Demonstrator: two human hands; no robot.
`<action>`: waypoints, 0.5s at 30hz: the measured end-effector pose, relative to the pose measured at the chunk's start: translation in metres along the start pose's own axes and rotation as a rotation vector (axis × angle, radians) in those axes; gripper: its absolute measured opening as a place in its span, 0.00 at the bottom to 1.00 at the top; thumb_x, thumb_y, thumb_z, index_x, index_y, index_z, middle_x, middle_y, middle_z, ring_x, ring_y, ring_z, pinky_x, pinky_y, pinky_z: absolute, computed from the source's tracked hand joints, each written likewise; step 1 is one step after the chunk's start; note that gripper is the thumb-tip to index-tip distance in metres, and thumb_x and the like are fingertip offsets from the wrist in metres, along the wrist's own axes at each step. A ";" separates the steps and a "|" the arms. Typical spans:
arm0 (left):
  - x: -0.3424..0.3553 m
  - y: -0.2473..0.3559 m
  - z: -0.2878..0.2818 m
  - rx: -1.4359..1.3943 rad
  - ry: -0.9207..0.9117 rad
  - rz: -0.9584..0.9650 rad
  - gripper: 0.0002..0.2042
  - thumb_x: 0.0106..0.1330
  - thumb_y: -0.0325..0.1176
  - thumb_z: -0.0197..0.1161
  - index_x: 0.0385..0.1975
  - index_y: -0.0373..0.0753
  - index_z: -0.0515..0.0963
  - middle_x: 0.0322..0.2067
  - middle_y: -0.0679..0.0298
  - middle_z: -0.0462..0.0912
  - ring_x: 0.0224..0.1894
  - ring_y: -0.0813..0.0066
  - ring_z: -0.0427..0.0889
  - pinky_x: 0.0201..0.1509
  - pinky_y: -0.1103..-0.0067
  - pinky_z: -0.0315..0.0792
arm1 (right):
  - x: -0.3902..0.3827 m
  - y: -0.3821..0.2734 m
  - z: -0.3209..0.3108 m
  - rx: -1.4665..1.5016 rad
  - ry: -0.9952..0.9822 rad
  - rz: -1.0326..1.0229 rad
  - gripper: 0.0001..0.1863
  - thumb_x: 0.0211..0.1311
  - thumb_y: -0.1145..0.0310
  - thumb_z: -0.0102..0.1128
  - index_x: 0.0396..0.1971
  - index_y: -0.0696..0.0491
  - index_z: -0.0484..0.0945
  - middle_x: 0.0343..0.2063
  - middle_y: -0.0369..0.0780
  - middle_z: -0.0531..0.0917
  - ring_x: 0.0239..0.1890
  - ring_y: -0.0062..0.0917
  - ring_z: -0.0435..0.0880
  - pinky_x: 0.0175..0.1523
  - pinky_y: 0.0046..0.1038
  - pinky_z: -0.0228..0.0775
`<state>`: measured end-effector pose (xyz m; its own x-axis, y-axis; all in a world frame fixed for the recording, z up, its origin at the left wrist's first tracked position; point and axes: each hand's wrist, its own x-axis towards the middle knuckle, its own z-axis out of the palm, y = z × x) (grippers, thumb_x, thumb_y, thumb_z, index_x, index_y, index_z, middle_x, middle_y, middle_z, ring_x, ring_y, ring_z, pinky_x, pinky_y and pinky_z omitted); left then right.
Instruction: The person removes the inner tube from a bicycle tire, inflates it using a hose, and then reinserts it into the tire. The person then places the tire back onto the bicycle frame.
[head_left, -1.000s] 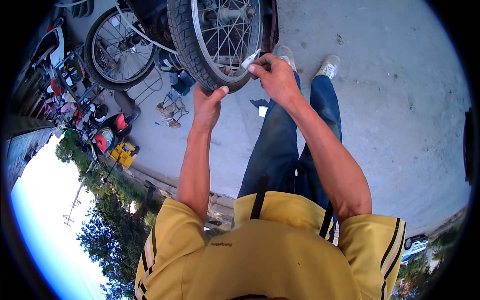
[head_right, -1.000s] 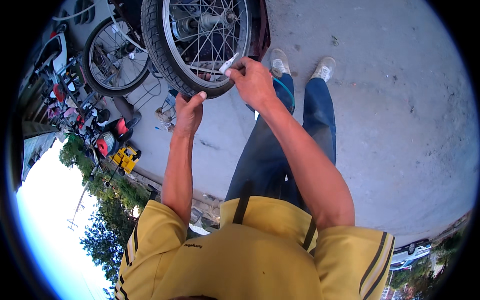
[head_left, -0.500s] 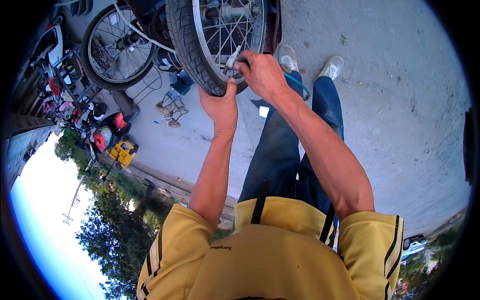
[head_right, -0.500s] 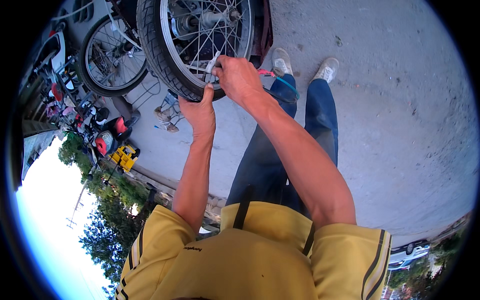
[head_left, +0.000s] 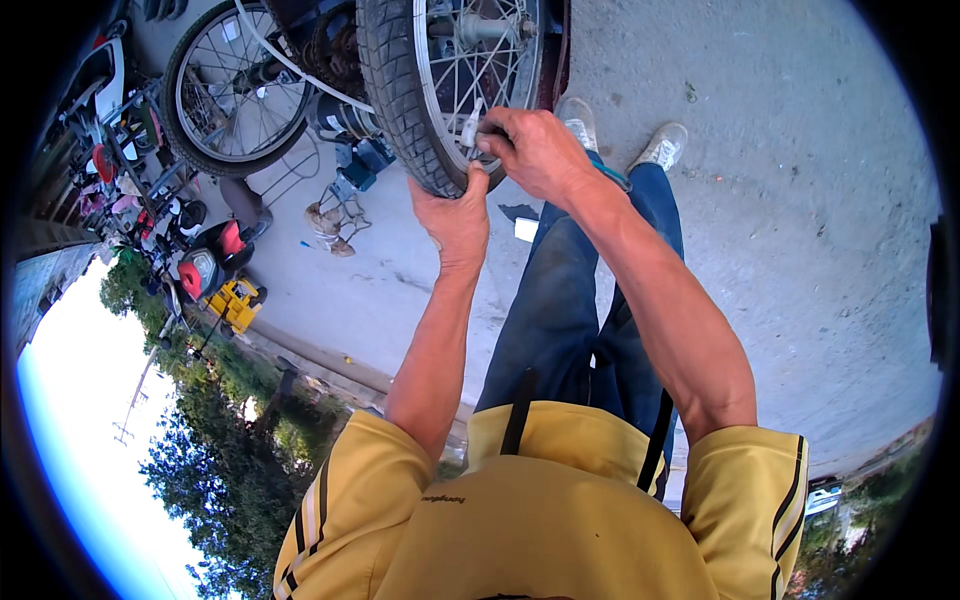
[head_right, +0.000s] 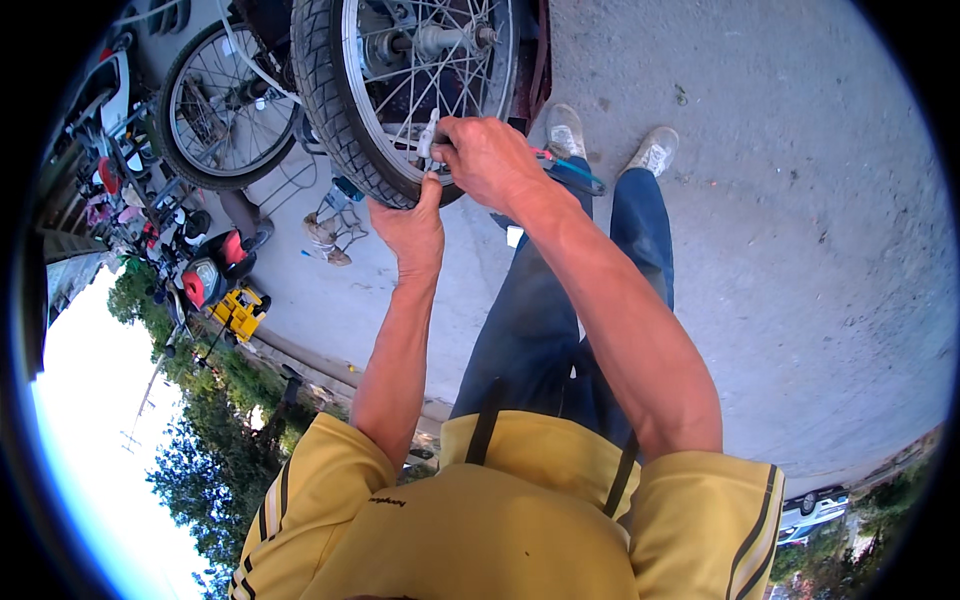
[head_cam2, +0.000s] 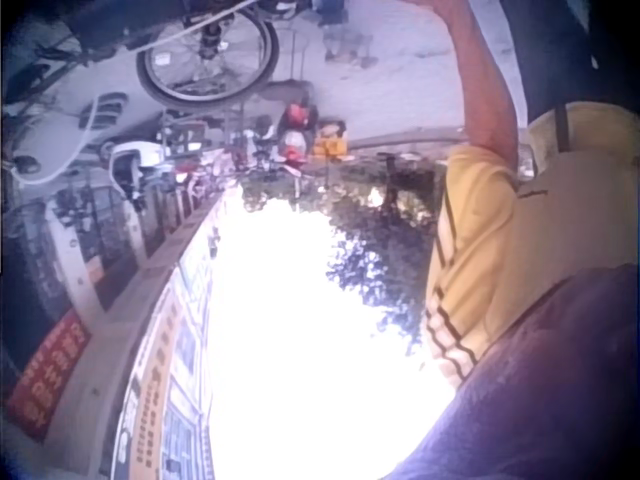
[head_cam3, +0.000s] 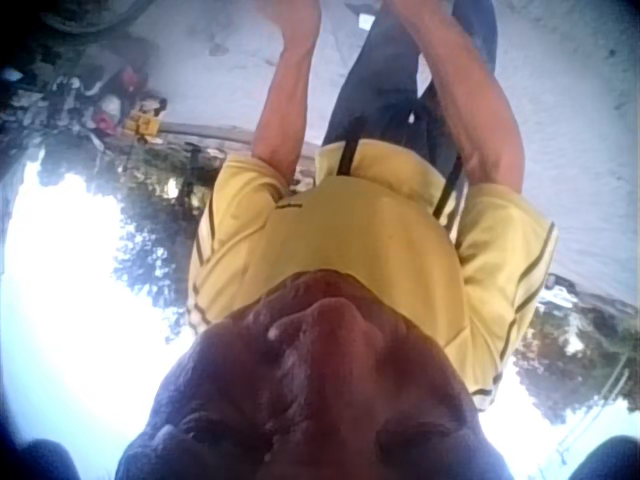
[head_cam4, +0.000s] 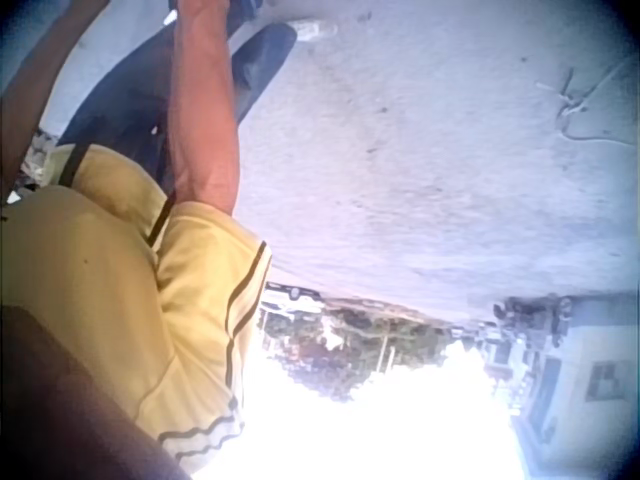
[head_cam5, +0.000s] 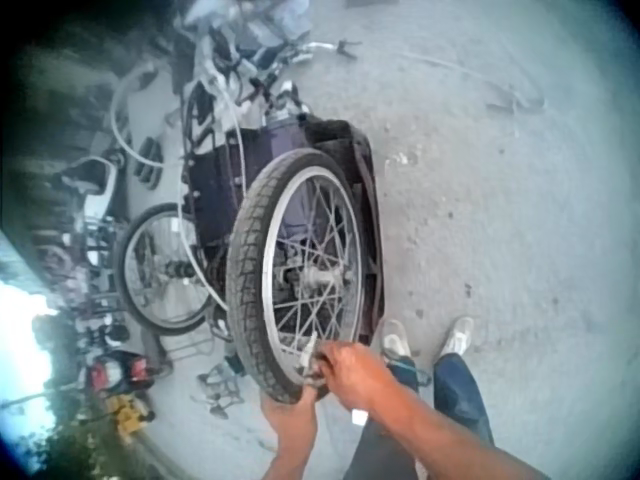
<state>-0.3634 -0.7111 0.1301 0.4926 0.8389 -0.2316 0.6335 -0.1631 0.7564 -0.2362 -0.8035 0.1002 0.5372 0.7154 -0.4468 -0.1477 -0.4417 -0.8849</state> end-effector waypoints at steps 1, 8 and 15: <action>0.001 -0.001 0.000 -0.015 -0.006 0.003 0.21 0.58 0.24 0.72 0.51 0.31 0.73 0.43 0.61 0.81 0.43 0.74 0.79 0.50 0.77 0.74 | 0.000 -0.002 -0.003 0.011 -0.024 0.016 0.10 0.66 0.67 0.63 0.43 0.56 0.82 0.35 0.52 0.86 0.40 0.51 0.84 0.42 0.45 0.75; 0.001 0.019 -0.001 -0.126 -0.032 -0.073 0.22 0.59 0.24 0.72 0.52 0.31 0.71 0.42 0.62 0.80 0.39 0.77 0.79 0.43 0.78 0.75 | -0.002 -0.002 -0.003 0.057 -0.021 -0.020 0.09 0.67 0.68 0.63 0.43 0.55 0.81 0.36 0.52 0.86 0.42 0.53 0.83 0.45 0.48 0.74; 0.003 0.013 0.001 -0.203 -0.068 -0.137 0.16 0.59 0.24 0.72 0.46 0.30 0.78 0.38 0.64 0.85 0.37 0.81 0.81 0.42 0.81 0.76 | -0.018 -0.013 -0.002 0.113 0.030 0.026 0.10 0.66 0.72 0.63 0.45 0.57 0.80 0.36 0.53 0.85 0.42 0.53 0.84 0.45 0.46 0.75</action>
<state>-0.3536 -0.7111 0.1388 0.4542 0.8078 -0.3757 0.5672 0.0630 0.8212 -0.2425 -0.8115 0.1202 0.5566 0.6868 -0.4675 -0.2536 -0.3955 -0.8828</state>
